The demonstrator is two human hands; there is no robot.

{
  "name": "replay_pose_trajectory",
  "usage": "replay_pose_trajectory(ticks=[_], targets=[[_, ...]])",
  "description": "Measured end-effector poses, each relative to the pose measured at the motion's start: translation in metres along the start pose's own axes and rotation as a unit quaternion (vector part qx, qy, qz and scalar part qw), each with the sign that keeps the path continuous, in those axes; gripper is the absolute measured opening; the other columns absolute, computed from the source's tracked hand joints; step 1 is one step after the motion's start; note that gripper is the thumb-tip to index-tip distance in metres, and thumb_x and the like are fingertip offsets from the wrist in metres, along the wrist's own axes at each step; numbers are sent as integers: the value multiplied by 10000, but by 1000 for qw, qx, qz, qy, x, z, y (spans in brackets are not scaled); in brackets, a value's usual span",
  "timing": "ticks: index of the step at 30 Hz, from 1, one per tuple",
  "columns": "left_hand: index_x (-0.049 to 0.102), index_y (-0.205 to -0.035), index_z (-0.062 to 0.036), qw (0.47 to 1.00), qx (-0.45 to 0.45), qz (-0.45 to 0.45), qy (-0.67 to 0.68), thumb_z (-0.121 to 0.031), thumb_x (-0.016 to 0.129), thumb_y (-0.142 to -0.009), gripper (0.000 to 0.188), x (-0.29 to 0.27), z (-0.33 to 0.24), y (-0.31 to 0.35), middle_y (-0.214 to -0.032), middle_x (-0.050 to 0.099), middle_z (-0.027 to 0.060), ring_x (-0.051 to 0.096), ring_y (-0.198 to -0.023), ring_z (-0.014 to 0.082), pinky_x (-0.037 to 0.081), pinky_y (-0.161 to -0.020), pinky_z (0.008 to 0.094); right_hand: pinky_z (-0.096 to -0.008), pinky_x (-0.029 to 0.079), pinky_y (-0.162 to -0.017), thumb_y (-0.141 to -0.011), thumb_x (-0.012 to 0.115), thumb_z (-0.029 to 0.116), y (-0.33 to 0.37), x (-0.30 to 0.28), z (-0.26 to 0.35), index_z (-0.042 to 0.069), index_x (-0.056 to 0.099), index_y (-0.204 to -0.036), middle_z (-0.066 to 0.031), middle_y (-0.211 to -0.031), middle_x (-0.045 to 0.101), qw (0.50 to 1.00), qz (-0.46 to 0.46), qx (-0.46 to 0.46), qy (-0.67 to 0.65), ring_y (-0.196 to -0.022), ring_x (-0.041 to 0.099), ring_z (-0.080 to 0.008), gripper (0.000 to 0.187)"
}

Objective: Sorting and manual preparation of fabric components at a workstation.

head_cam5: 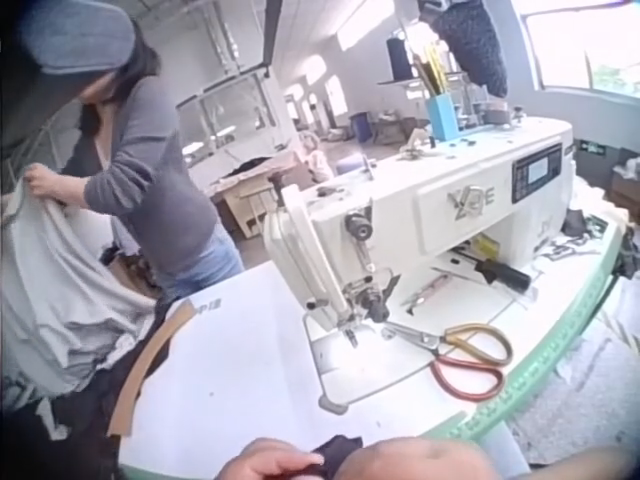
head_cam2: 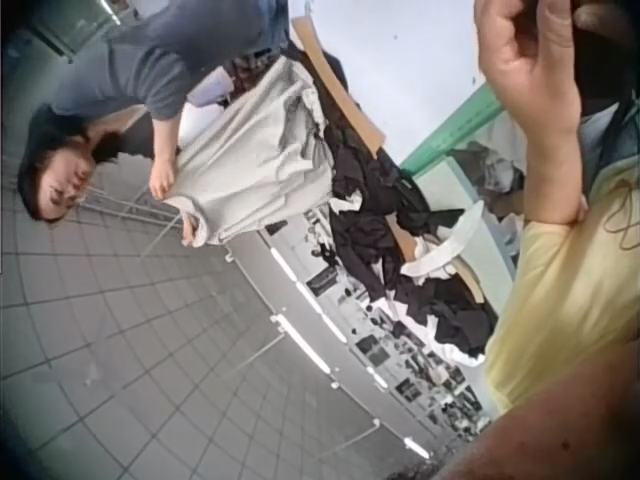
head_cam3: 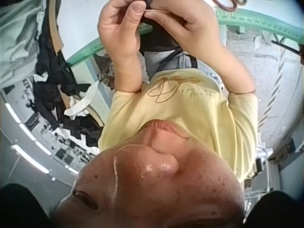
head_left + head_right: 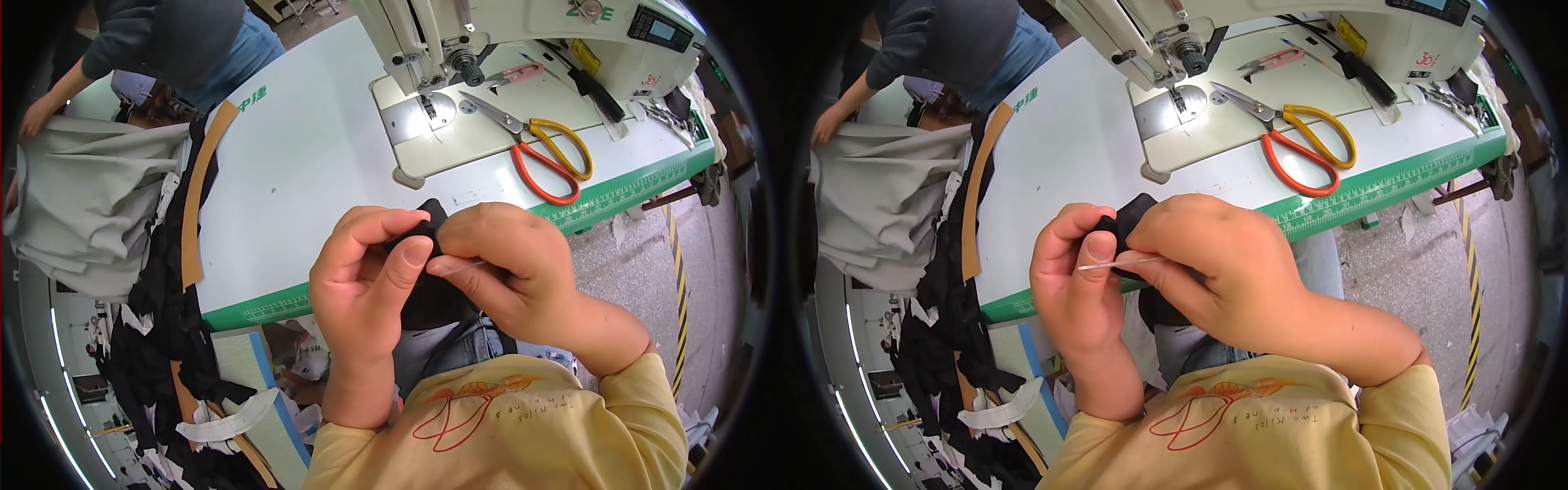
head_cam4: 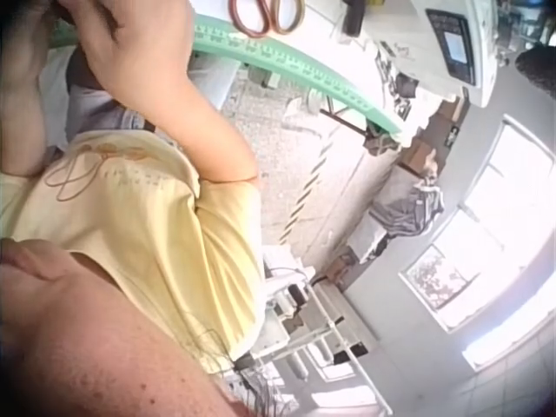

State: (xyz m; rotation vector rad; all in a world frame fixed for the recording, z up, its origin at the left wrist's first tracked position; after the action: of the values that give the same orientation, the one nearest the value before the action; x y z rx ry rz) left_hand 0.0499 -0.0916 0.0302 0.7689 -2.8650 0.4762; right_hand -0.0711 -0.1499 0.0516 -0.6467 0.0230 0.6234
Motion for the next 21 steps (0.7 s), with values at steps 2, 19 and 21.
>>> replay_pose_trajectory(ticks=[2,19,21], targets=[[621,-922,18,1000,-16,19,13,-38,671,-811,134,2,1,0,-891,568,42,500,-759,77,401,-658,190,-322,423,-487,-751,684,78,1,-1,1,44,603,-788,-75,-688,561,999,-9,-31,16,-566,528,-260,95],[644,-889,3,997,26,40,66,1,678,-781,113,2,-3,0,-838,535,28,456,-687,69,358,-574,188,-330,343,-439,-771,652,112,0,-17,18,39,540,-685,-66,-588,483,972,21,-24,234,-474,453,-240,159],[645,-888,1,997,21,43,65,2,679,-779,114,3,-2,0,-839,533,28,456,-688,67,359,-574,186,-329,344,-440,-766,657,119,0,-17,18,43,541,-679,-64,-589,481,969,23,-23,246,-477,455,-239,164]])
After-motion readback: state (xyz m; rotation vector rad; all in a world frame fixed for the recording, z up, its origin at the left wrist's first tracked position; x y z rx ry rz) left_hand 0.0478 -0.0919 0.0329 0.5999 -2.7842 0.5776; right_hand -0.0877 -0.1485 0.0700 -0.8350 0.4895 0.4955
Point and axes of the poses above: each hand's wrist, its own y-axis away from the middle knuckle, its own x-axis out of the palm, z = x × y, the point moved 10 cm from there along -y, towards the middle knuckle
